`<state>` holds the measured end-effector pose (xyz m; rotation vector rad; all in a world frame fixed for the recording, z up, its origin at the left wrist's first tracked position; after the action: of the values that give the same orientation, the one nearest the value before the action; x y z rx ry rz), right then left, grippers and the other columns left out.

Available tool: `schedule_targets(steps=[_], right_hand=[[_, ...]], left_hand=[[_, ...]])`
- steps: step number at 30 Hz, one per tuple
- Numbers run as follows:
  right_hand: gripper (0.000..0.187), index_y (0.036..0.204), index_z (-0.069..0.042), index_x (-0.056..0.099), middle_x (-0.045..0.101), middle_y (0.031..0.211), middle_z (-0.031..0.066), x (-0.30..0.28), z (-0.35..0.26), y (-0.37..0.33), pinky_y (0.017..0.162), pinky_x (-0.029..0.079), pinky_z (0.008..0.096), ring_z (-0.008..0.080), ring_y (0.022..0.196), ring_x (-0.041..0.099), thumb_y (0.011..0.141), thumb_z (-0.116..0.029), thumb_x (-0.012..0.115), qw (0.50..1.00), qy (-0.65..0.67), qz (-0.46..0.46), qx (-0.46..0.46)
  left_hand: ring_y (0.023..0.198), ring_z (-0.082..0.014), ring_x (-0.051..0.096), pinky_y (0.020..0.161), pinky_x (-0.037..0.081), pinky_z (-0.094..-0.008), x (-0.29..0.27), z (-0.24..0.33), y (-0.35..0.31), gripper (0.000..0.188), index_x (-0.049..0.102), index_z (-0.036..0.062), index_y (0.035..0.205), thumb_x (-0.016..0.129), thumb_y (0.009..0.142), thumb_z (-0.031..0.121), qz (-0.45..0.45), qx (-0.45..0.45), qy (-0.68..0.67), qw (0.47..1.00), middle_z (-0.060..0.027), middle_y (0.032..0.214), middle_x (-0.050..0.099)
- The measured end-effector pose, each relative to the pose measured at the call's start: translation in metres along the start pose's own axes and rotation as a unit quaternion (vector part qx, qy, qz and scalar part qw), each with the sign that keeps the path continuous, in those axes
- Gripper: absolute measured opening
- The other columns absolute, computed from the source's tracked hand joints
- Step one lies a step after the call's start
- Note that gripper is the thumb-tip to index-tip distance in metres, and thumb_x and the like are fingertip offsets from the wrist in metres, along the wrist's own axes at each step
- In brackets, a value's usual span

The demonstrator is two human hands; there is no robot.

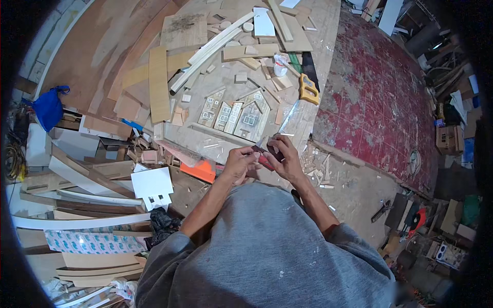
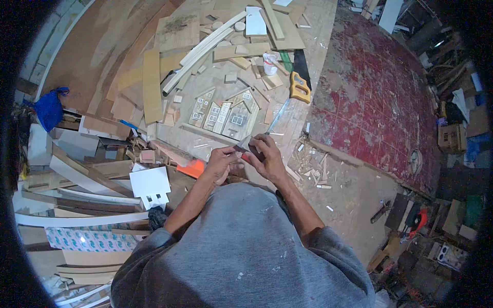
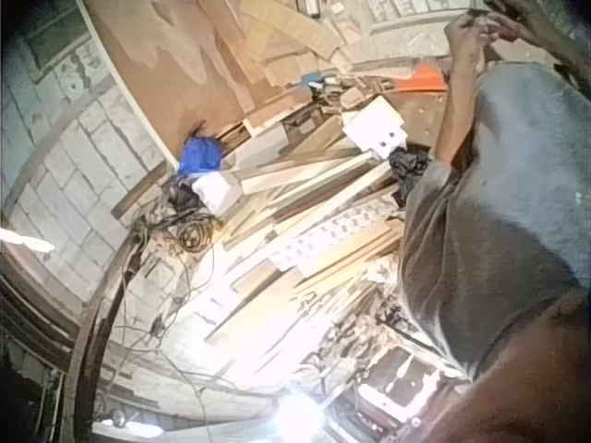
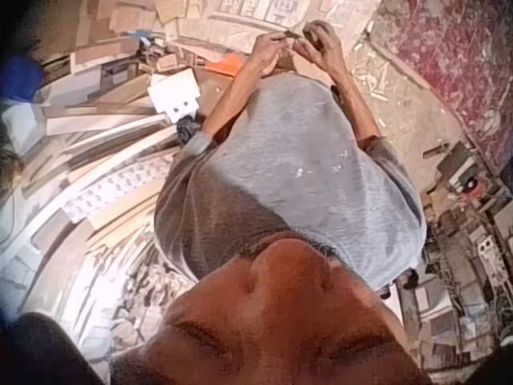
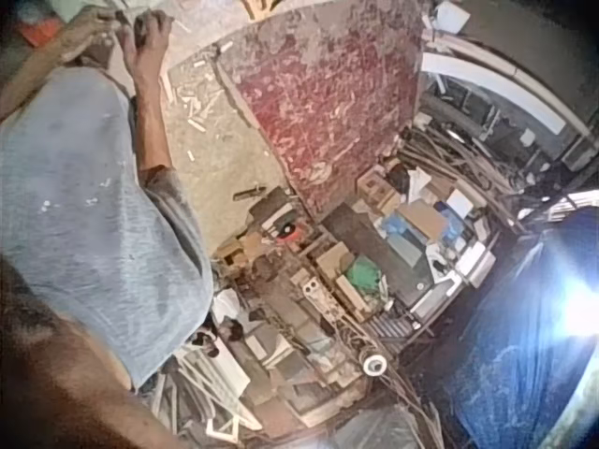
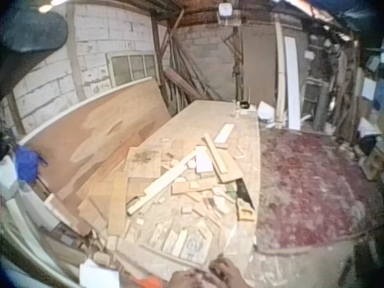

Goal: Applying glue and attaching small wooden pieces to assemble a model house.

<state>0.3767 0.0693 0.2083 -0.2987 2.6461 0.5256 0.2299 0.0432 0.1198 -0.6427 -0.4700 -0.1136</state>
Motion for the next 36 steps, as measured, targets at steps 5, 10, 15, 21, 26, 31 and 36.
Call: schedule_targets(steps=[5, 10, 15, 21, 26, 31, 36], right_hand=[[0.034, 0.109, -0.002, 0.064, 0.057, 0.115, 0.0216, 0.001, -0.01, -0.001, 0.086, 0.052, 0.0403, 0.0369, 0.104, 0.061, 0.079, -0.006, 0.078, 0.999, -0.016, -0.008, -0.027], [0.036, 0.108, -0.002, 0.064, 0.057, 0.115, 0.0217, -0.001, -0.011, 0.005, 0.086, 0.051, 0.0408, 0.0369, 0.104, 0.06, 0.076, -0.006, 0.081, 0.994, -0.076, 0.036, -0.063], [0.035, 0.107, -0.002, 0.064, 0.057, 0.112, 0.0186, 0.001, -0.025, 0.014, 0.084, 0.051, 0.0399, 0.0352, 0.099, 0.059, 0.076, -0.004, 0.08, 0.996, -0.071, 0.019, -0.053], [0.037, 0.11, -0.002, 0.063, 0.056, 0.114, 0.0189, 0.008, -0.051, 0.021, 0.077, 0.053, 0.0368, 0.0311, 0.097, 0.061, 0.077, -0.003, 0.08, 0.991, -0.108, -0.008, -0.081], [0.035, 0.109, -0.002, 0.064, 0.056, 0.114, 0.0192, -0.011, -0.045, 0.029, 0.074, 0.053, 0.0352, 0.0314, 0.097, 0.062, 0.078, -0.003, 0.079, 0.992, -0.095, 0.078, -0.022], [0.036, 0.111, -0.001, 0.064, 0.058, 0.115, 0.0194, -0.008, -0.043, 0.03, 0.078, 0.053, 0.0341, 0.0318, 0.1, 0.064, 0.078, -0.004, 0.079, 0.994, -0.029, 0.103, 0.013], [0.037, 0.112, -0.001, 0.064, 0.057, 0.119, 0.0171, 0.013, -0.078, 0.036, 0.062, 0.055, 0.0291, 0.0226, 0.093, 0.066, 0.078, -0.002, 0.079, 0.988, -0.115, 0.05, -0.092]], left_hand=[[0.077, -0.011, 0.065, 0.068, 0.06, -0.0261, 0.005, 0.011, -0.008, 0.017, 0.069, -0.0013, 0.108, 0.067, 0.091, 0.004, 0.008, 0.034, -0.015, 0.999, -0.0035, 0.089, 0.066], [0.076, -0.0115, 0.064, 0.068, 0.058, -0.0253, -0.003, 0.012, -0.004, 0.019, 0.069, -0.0019, 0.108, 0.067, 0.09, 0.002, -0.017, 0.031, -0.028, 0.999, -0.0043, 0.089, 0.068], [0.072, -0.0101, 0.062, 0.068, 0.057, -0.0268, 0.002, 0.027, -0.012, 0.02, 0.068, -0.0016, 0.108, 0.069, 0.089, 0.005, -0.024, -0.001, -0.039, 0.999, -0.0046, 0.089, 0.067], [0.072, -0.0091, 0.062, 0.067, 0.056, -0.025, -0.008, 0.037, -0.011, 0.025, 0.068, -0.001, 0.113, 0.069, 0.089, 0.004, -0.058, 0.009, -0.048, 0.997, -0.0044, 0.091, 0.068], [0.075, -0.0087, 0.064, 0.068, 0.057, -0.022, -0.015, 0.043, -0.008, 0.025, 0.068, 0.0008, 0.114, 0.068, 0.09, 0.004, -0.06, -0.023, -0.075, 0.995, -0.0035, 0.091, 0.069], [0.081, -0.0091, 0.065, 0.071, 0.057, -0.0247, -0.014, 0.06, -0.012, 0.026, 0.067, 0.0028, 0.115, 0.068, 0.09, 0.006, -0.096, -0.033, -0.092, 0.991, -0.0043, 0.091, 0.071], [0.074, -0.0087, 0.065, 0.068, 0.057, -0.0204, -0.012, 0.072, -0.018, 0.024, 0.067, 0.0007, 0.114, 0.067, 0.09, 0.004, -0.105, -0.029, -0.087, 0.99, -0.0038, 0.09, 0.069]])
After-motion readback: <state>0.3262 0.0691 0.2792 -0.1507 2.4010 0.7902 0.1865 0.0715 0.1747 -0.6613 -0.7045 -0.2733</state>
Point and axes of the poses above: each hand's wrist, its own y-axis towards the middle knuckle, its own x-axis out of the palm, z = x × y, the point moved 9 cm from there along y, towards the middle knuckle
